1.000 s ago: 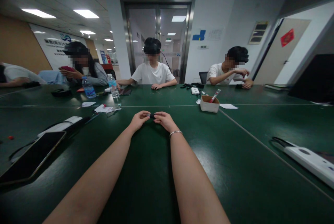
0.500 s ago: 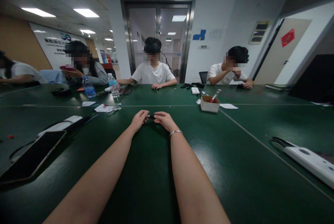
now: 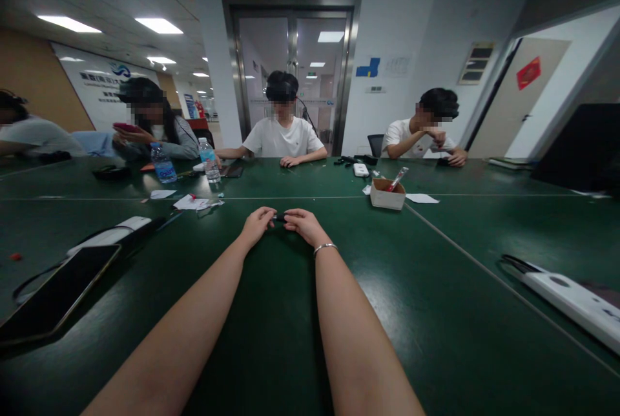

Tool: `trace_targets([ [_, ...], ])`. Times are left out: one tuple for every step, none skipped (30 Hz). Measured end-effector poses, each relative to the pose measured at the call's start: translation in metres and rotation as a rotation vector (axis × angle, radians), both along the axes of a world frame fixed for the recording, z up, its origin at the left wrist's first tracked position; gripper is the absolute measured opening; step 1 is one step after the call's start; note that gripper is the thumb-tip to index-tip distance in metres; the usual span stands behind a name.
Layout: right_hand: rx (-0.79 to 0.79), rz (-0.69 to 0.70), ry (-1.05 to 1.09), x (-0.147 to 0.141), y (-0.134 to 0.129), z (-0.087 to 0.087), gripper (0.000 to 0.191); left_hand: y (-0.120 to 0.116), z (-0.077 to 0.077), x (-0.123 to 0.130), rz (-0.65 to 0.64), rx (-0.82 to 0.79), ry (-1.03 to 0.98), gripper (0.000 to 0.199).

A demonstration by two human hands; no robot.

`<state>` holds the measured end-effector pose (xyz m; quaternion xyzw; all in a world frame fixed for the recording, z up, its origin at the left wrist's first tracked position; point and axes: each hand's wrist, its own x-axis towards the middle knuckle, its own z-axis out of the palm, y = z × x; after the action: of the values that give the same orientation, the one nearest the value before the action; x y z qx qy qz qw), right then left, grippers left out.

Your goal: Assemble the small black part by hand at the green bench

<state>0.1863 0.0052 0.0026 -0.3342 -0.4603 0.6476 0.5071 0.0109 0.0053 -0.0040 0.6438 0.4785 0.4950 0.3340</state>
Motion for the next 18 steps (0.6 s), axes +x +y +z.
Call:
trace_targets([
  [0.002, 0.002, -0.001, 0.0, 0.0004, -0.0003, 0.018, 0.0, 0.0001, 0.0001, 0.006, 0.011, -0.004, 0.027],
  [0.002, 0.002, -0.003, -0.0001, 0.0008, -0.0005, 0.018, -0.0001, 0.0002, 0.0002, 0.007, 0.015, -0.011, 0.026],
  [0.0, 0.002, -0.007, -0.0002, 0.001, -0.0006, 0.018, -0.0003, 0.0004, 0.0003, 0.001, 0.009, -0.015, 0.027],
  [-0.003, 0.0, -0.01, -0.0002, 0.0011, -0.0005, 0.018, -0.0005, 0.0007, 0.0004, -0.007, -0.004, -0.015, 0.028],
  [-0.006, -0.001, -0.011, -0.0002, 0.0011, -0.0003, 0.018, -0.0009, 0.001, 0.0006, -0.016, -0.013, -0.01, 0.029],
  [-0.006, -0.002, -0.01, -0.0003, 0.001, -0.0001, 0.018, -0.0013, 0.0014, 0.0008, -0.018, -0.007, -0.004, 0.028],
  [-0.005, -0.003, -0.008, -0.0003, 0.0007, 0.0002, 0.018, -0.0019, 0.0019, 0.0011, -0.013, 0.014, 0.001, 0.027],
  [-0.004, -0.003, -0.007, -0.0003, 0.0005, 0.0005, 0.018, -0.0026, 0.0025, 0.0014, -0.006, 0.039, -0.001, 0.028],
  [-0.005, 0.0, -0.006, -0.0003, 0.0001, 0.0008, 0.018, -0.0032, 0.0031, 0.0017, 0.0, 0.049, -0.014, 0.029],
  [-0.005, 0.001, -0.005, -0.0003, -0.0003, 0.0011, 0.019, -0.0039, 0.0037, 0.0021, -0.004, 0.039, -0.031, 0.03],
  [-0.005, 0.002, -0.004, -0.0003, -0.0007, 0.0014, 0.019, -0.0046, 0.0042, 0.0023, -0.015, 0.016, -0.043, 0.029],
  [-0.006, 0.002, -0.003, -0.0004, -0.001, 0.0017, 0.019, -0.0051, 0.0046, 0.0024, -0.025, -0.004, -0.047, 0.029],
  [-0.007, 0.0, -0.002, -0.0004, -0.0013, 0.002, 0.019, -0.0054, 0.0048, 0.0024, -0.032, -0.012, -0.042, 0.029],
  [-0.008, -0.003, 0.0, -0.0005, -0.0015, 0.0022, 0.018, -0.0056, 0.0048, 0.0024, -0.033, -0.006, -0.033, 0.03],
  [-0.009, -0.005, 0.0, -0.0006, -0.0017, 0.0024, 0.018, -0.0056, 0.0047, 0.0022, -0.033, 0.007, -0.026, 0.031],
  [-0.01, -0.005, -0.002, -0.0006, -0.0017, 0.0024, 0.018, -0.0055, 0.0045, 0.0021, -0.039, 0.012, -0.026, 0.032],
  [-0.01, -0.005, -0.006, -0.0006, -0.0016, 0.0023, 0.018, -0.0054, 0.0042, 0.0019, -0.051, 0.0, -0.032, 0.032],
  [-0.009, -0.003, -0.009, -0.0006, -0.0014, 0.0021, 0.018, -0.0053, 0.004, 0.0018, -0.068, -0.025, -0.038, 0.031],
])
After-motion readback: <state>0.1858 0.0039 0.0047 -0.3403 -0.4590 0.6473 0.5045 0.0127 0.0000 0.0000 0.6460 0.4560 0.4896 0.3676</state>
